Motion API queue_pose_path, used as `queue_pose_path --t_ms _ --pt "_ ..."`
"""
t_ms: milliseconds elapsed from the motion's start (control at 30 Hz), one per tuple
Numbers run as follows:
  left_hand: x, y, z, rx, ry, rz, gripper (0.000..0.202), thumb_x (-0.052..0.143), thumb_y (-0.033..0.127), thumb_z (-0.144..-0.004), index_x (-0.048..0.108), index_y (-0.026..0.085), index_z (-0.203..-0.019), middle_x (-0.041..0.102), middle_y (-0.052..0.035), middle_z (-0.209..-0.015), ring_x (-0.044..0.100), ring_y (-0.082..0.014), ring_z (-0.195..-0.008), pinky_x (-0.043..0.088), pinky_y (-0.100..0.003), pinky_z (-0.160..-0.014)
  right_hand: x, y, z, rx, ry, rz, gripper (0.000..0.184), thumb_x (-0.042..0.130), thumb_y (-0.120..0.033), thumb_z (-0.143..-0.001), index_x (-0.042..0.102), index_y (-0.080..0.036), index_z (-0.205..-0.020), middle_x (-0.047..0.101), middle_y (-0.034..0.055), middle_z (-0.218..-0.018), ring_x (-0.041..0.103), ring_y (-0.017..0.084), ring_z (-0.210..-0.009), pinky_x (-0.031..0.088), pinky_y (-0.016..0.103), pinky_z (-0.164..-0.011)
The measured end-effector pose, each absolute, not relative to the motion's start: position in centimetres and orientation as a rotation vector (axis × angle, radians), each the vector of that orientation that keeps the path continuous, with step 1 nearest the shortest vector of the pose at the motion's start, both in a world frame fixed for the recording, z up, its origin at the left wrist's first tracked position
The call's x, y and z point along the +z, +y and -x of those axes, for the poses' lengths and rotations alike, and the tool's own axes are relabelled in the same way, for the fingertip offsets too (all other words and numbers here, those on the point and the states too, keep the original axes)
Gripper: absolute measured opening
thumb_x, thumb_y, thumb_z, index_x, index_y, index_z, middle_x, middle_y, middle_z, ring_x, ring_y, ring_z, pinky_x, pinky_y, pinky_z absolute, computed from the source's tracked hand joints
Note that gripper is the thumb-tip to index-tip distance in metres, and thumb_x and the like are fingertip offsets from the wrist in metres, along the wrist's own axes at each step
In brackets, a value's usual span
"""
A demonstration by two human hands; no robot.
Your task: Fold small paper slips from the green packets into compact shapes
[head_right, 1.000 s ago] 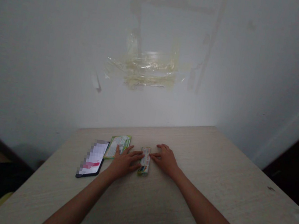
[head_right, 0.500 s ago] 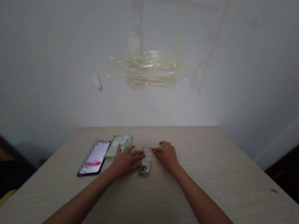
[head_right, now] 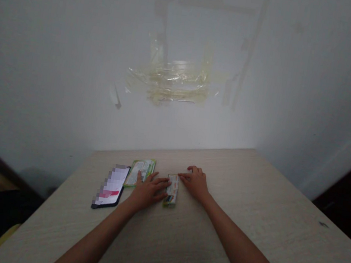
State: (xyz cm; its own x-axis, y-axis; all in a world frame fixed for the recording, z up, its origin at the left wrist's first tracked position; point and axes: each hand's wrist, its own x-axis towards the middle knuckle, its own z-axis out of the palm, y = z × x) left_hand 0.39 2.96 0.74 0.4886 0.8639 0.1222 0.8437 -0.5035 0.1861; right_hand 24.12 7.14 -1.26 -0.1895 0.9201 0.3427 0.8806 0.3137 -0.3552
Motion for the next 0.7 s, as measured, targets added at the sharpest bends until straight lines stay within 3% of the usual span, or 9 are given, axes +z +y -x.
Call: queue_pose_path --t_ms 167,367,700 --pt "0.8 3.0 -0.4 0.309 1.522 -2.631 0.045 0.047 0.058 -0.088 0.045 0.051 -0.132 0.051 0.0056 -0.141 0.028 -0.0354 -0.139 -0.014 -0.078 -0.099 -1.9 7.7 -24.8 0.201 -2.086 1.375 0.019 0.060 -0.039 -0.088 0.074 -0.036 -0.101 0.060 0.0059 -0.116 0.052 0.023 -0.104 0.041 0.040 -0.091" --pt "1.0 2.8 -0.6 0.287 1.552 -2.658 0.044 0.046 0.057 -0.088 0.046 0.051 -0.132 0.052 0.0052 -0.141 0.029 -0.0359 -0.138 -0.009 -0.080 -0.099 -1.9 7.2 -24.5 0.185 -2.129 1.208 0.015 0.066 -0.038 -0.083 0.078 -0.029 -0.080 0.063 0.0068 -0.108 0.054 0.024 -0.103 0.043 0.039 -0.089" --pt "1.2 2.9 -0.9 0.398 1.528 -2.589 0.034 0.044 0.048 -0.092 0.055 0.047 -0.124 0.057 0.0054 -0.135 0.033 -0.0320 -0.136 -0.016 -0.077 -0.099 -1.5 6.7 -24.0 0.179 -2.151 1.279 0.019 0.064 -0.038 -0.085 0.076 -0.026 -0.076 0.062 0.0071 -0.103 0.057 0.021 -0.095 0.044 0.037 -0.086"
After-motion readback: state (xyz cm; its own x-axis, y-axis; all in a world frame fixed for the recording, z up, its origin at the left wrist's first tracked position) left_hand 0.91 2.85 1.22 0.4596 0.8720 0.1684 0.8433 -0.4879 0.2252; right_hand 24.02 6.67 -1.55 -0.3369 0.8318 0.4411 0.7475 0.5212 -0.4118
